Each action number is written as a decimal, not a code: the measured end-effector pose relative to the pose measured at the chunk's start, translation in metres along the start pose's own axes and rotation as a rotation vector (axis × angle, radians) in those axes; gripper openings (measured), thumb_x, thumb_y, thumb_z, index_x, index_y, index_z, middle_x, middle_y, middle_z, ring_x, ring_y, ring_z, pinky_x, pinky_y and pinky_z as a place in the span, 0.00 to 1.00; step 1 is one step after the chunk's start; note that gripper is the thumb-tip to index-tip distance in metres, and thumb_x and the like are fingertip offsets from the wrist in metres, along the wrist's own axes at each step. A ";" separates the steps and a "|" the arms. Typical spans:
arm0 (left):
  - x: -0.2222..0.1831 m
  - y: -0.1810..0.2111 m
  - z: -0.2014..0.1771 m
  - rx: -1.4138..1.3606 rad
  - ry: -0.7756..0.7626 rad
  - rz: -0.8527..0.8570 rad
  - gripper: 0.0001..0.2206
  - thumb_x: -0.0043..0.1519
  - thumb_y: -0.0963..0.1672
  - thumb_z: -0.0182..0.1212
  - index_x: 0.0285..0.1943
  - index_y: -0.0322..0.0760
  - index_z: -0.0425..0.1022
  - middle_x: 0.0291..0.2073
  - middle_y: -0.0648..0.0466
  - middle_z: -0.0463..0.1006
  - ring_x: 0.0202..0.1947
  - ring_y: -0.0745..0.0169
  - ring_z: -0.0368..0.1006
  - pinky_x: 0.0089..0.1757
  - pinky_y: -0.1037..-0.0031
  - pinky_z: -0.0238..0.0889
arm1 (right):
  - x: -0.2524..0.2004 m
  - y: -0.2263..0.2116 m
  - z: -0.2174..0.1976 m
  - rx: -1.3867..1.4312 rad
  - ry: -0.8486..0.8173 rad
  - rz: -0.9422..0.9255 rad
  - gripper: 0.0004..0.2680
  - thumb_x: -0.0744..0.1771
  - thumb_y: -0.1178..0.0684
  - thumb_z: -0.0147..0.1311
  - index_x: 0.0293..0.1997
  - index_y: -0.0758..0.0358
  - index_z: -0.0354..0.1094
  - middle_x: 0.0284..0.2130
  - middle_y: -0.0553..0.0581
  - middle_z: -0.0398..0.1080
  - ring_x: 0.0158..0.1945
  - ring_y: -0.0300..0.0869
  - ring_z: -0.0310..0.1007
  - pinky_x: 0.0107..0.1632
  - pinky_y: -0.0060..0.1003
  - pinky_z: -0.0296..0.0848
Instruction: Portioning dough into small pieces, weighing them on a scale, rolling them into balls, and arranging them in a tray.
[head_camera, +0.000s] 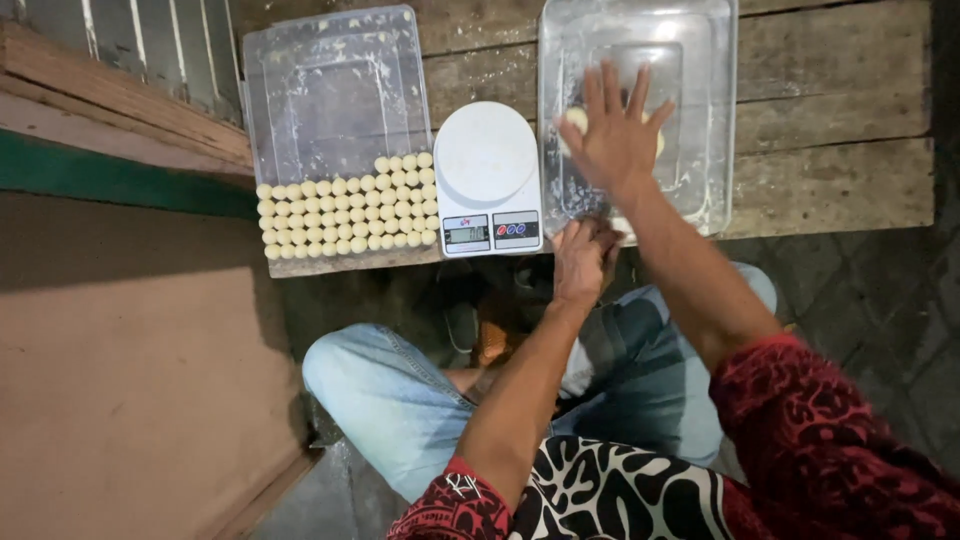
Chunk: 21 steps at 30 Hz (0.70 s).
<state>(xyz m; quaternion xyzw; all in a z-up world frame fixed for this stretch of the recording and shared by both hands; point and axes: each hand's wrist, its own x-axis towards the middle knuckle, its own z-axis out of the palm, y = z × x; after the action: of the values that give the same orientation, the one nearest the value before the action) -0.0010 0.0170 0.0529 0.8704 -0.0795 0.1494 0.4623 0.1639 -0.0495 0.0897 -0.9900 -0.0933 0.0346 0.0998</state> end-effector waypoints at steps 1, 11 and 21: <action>0.001 0.002 -0.001 -0.016 0.010 -0.001 0.07 0.54 0.38 0.66 0.39 0.43 0.81 0.43 0.56 0.76 0.46 0.56 0.70 0.52 0.64 0.59 | 0.012 0.004 0.000 0.018 0.040 -0.022 0.32 0.70 0.24 0.24 0.80 0.55 0.37 0.77 0.59 0.41 0.76 0.69 0.28 0.64 0.87 0.32; 0.000 -0.008 0.010 0.002 -0.066 -0.037 0.06 0.57 0.40 0.64 0.41 0.45 0.80 0.46 0.59 0.75 0.50 0.56 0.68 0.55 0.61 0.56 | 0.096 0.036 0.020 -0.070 0.415 -0.069 0.23 0.78 0.37 0.37 0.74 0.67 0.62 0.63 0.73 0.68 0.65 0.73 0.55 0.65 0.72 0.31; -0.004 -0.011 0.012 0.099 -0.073 0.019 0.11 0.53 0.39 0.66 0.45 0.41 0.77 0.42 0.53 0.71 0.44 0.52 0.65 0.51 0.62 0.56 | -0.020 0.005 -0.004 0.017 0.349 -0.197 0.24 0.72 0.30 0.44 0.68 0.56 0.69 0.68 0.53 0.63 0.65 0.69 0.57 0.60 0.81 0.49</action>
<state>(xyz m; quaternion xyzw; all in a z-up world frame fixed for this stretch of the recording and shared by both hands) 0.0002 0.0131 0.0364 0.8963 -0.0971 0.1258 0.4141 0.1453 -0.0590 0.0937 -0.9662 -0.1708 -0.1468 0.1258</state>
